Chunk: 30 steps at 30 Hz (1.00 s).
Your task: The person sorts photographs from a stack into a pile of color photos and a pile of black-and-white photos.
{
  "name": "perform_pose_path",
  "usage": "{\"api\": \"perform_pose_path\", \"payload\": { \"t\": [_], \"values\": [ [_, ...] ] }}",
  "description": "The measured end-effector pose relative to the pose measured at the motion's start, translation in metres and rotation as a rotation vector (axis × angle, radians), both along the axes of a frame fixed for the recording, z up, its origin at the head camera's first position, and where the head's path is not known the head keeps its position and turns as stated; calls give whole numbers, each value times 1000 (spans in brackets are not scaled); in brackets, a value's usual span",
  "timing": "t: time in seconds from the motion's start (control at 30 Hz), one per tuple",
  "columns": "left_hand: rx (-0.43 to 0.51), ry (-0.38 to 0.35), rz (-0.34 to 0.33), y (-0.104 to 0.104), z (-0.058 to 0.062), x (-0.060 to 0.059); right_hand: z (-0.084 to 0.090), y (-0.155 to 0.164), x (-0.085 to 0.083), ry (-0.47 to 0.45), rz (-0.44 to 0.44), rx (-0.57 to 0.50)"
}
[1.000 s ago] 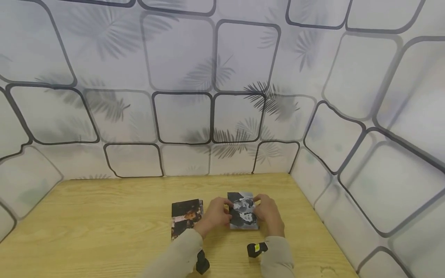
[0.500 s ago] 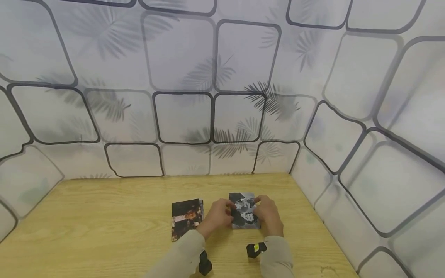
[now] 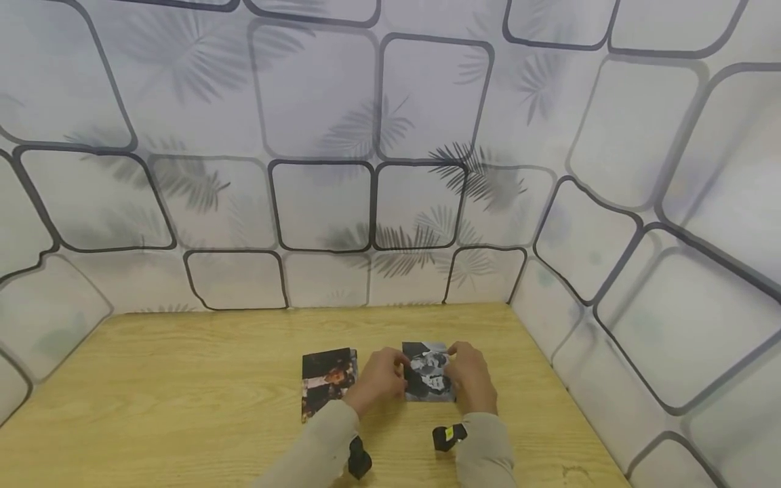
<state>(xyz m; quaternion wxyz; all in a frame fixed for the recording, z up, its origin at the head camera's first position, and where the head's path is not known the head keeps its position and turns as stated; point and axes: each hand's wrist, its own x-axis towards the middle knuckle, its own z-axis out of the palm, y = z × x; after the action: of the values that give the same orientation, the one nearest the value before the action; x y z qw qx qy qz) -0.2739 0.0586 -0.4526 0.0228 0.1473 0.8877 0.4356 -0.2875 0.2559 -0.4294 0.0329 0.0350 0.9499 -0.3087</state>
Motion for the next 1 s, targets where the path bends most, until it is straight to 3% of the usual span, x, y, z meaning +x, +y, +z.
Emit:
{"api": "perform_pose_path", "payload": {
  "t": [0.13, 0.23, 0.4, 0.5, 0.77, 1.0],
  "values": [
    [56, -31, -50, -17, 8, 3, 6, -8, -2, 73, -5, 1],
    [86, -53, -82, -37, 16, 5, 13, -20, 1, 85, 8, -69],
    [21, -15, -73, -81, 30, 9, 18, -54, 10, 100, 88, -201],
    [-12, 15, -33, -108, 33, 11, 18, -79, 15, 96, 169, -272],
    [-35, -21, 93, -160, 26, 22, 9, -127, 23, 46, 361, -314],
    [69, -86, 151, -182, 16, 31, -1, -145, 18, 25, 380, -276]
  ]
}}
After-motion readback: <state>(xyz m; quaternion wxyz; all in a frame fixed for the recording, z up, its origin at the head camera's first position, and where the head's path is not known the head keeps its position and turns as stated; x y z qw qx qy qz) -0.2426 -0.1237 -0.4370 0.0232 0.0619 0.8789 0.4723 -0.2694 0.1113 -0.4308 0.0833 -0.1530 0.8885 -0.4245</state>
